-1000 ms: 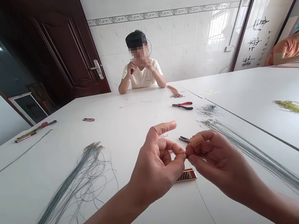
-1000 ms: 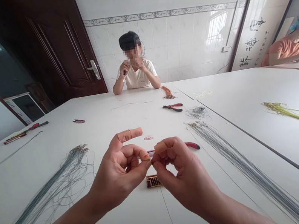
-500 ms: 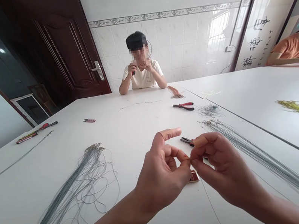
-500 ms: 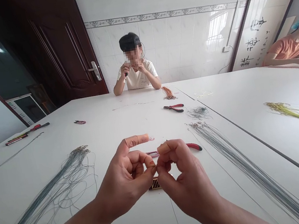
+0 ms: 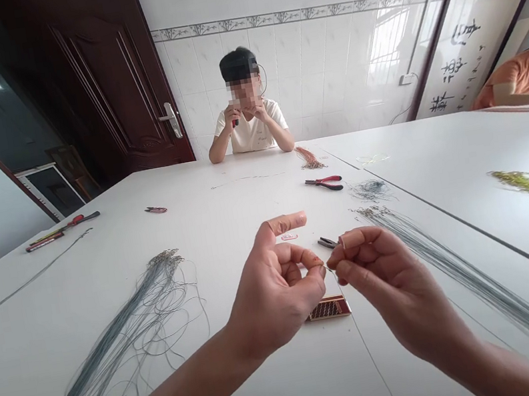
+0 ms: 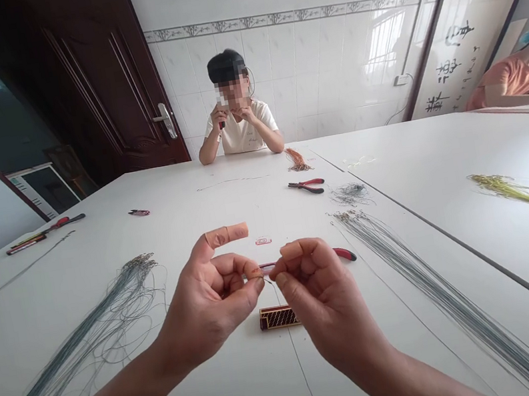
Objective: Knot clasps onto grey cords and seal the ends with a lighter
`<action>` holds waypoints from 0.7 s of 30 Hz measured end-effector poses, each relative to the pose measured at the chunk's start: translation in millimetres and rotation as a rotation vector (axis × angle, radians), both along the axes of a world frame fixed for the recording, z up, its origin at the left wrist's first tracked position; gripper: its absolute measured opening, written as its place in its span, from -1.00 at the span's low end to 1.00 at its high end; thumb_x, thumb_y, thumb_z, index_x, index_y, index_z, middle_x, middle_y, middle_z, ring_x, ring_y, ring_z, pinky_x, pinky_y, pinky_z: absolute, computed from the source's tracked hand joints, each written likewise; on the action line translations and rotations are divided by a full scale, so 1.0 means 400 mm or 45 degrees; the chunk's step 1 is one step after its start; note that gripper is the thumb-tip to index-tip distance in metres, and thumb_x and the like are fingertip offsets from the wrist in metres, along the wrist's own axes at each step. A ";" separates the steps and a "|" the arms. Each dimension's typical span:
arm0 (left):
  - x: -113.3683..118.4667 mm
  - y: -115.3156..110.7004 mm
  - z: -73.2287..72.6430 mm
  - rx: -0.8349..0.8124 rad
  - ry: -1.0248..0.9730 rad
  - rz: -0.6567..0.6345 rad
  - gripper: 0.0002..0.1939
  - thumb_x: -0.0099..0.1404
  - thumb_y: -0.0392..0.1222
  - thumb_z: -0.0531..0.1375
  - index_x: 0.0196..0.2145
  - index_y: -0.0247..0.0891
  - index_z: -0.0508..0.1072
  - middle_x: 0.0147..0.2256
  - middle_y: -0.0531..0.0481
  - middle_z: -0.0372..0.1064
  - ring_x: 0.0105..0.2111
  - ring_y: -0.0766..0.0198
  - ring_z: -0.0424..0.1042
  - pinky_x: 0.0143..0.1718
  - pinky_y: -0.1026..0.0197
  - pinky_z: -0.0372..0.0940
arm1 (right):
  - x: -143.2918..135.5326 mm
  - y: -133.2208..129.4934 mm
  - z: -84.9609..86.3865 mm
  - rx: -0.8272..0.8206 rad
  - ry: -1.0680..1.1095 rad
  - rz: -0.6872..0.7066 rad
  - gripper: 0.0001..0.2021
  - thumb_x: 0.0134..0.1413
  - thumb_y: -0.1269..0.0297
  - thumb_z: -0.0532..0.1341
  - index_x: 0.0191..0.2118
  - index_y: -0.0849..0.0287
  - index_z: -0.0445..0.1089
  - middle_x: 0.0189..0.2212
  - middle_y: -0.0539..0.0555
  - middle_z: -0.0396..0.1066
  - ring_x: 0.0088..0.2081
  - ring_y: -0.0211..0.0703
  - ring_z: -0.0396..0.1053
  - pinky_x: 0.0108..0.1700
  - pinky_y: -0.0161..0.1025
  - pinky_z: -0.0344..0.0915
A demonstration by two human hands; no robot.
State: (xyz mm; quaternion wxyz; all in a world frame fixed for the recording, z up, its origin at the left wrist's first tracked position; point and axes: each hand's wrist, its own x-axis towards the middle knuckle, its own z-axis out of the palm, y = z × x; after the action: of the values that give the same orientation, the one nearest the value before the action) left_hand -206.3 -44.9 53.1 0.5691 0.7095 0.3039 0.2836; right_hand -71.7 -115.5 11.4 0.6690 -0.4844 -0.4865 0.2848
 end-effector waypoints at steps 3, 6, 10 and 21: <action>-0.002 0.004 0.007 -0.017 -0.045 0.000 -0.45 0.15 -0.33 0.20 0.04 -0.10 0.09 -0.44 0.15 0.29 -0.60 0.50 0.11 -0.59 0.40 0.15 | 0.003 -0.003 0.000 0.071 -0.151 -0.067 -0.87 0.08 0.41 0.16 -0.24 0.08 0.22 -0.38 -0.02 0.37 -0.35 -0.33 0.35 -0.41 -0.44 0.33; -0.003 0.003 0.006 -0.021 -0.051 -0.003 -0.47 0.16 -0.31 0.20 0.04 -0.10 0.10 -0.45 0.15 0.30 -0.60 0.51 0.11 -0.59 0.40 0.15 | 0.003 -0.005 -0.008 0.120 -0.260 -0.098 -0.81 0.07 0.43 0.16 -0.20 0.06 0.20 -0.37 -0.01 0.36 -0.32 -0.27 0.36 -0.40 -0.38 0.36; 0.001 -0.002 -0.017 -0.040 -0.054 -0.048 -0.47 0.17 -0.30 0.20 0.04 -0.07 0.11 -0.43 0.15 0.30 -0.61 0.52 0.09 -0.61 0.42 0.14 | -0.003 -0.007 -0.019 0.132 -0.315 -0.117 -0.80 0.05 0.45 0.16 -0.22 0.03 0.18 -0.40 -0.02 0.32 -0.36 -0.22 0.33 -0.43 -0.29 0.37; 0.010 -0.007 -0.019 -0.051 -0.118 -0.023 -0.48 0.16 -0.32 0.19 0.03 -0.09 0.12 -0.45 0.16 0.29 -0.61 0.53 0.10 -0.57 0.43 0.19 | 0.010 -0.001 -0.003 -0.208 0.381 0.263 -0.89 0.18 0.20 0.16 -0.25 0.08 0.23 -0.39 -0.05 0.29 -0.38 -0.31 0.29 -0.34 -0.32 0.29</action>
State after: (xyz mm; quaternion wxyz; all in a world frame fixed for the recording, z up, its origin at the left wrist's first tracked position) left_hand -202.4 -47.8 45.7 0.5991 0.6868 0.2765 0.3048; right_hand -67.8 -116.1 10.2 0.6596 -0.4369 -0.4038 0.4594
